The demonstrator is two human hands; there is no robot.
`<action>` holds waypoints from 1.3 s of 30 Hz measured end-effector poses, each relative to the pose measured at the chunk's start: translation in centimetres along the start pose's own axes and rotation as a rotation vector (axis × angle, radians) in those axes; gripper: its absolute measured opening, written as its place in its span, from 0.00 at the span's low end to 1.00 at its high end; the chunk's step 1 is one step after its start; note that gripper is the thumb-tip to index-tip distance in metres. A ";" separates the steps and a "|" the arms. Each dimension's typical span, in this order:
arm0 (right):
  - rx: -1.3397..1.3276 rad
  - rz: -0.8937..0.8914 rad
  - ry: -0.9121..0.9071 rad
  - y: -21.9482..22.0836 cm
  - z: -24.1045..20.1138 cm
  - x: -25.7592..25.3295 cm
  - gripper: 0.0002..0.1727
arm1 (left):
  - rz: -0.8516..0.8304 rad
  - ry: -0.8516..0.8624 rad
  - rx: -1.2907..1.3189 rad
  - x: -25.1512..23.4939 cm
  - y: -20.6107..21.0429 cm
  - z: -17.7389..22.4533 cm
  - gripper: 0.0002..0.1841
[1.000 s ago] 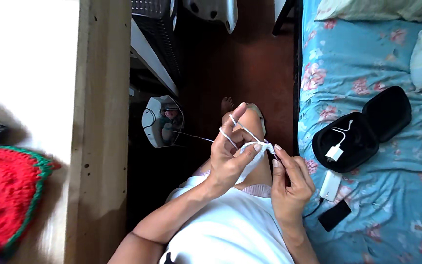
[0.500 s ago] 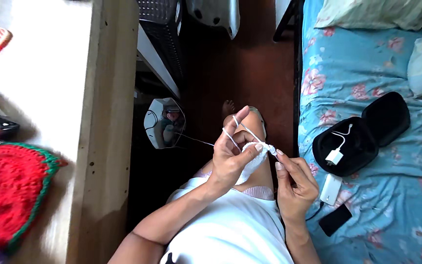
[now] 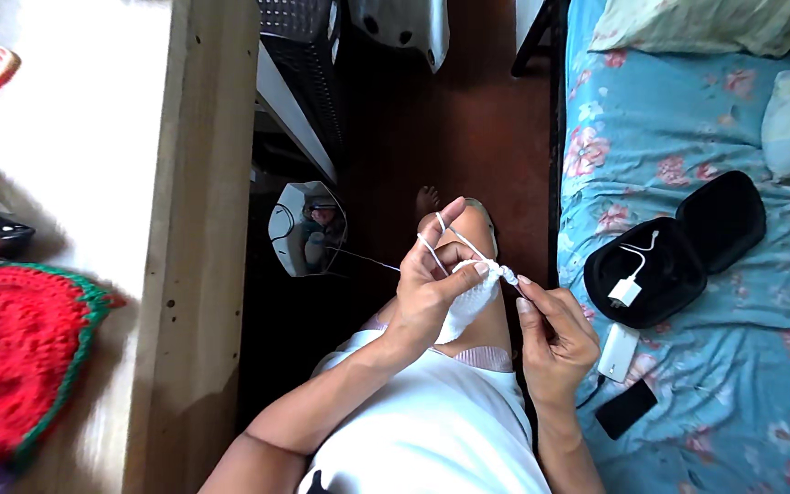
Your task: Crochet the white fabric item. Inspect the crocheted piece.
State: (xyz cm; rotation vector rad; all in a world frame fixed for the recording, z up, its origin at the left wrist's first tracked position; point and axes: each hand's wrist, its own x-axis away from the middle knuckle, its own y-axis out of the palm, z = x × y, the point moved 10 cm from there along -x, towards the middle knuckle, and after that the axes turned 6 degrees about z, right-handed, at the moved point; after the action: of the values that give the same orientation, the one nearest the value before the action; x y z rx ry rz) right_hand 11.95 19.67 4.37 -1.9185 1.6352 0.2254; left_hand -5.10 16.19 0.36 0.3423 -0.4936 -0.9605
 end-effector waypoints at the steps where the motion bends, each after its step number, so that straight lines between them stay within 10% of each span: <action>1: 0.016 0.000 -0.015 0.0 -0.1 -0.1 0.10 | 0.000 -0.001 0.001 0.0 0.0 0.0 0.40; 39: 0.394 -0.025 -0.250 0.0 -2.5 0.2 0.14 | -0.036 0.164 -0.199 0.4 0.0 1.2 0.36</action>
State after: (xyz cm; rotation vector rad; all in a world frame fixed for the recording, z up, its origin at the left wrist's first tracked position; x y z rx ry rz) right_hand 11.35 18.11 6.31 -1.5448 1.3713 0.1150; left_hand -5.56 15.83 1.52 0.2481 -0.2404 -0.9983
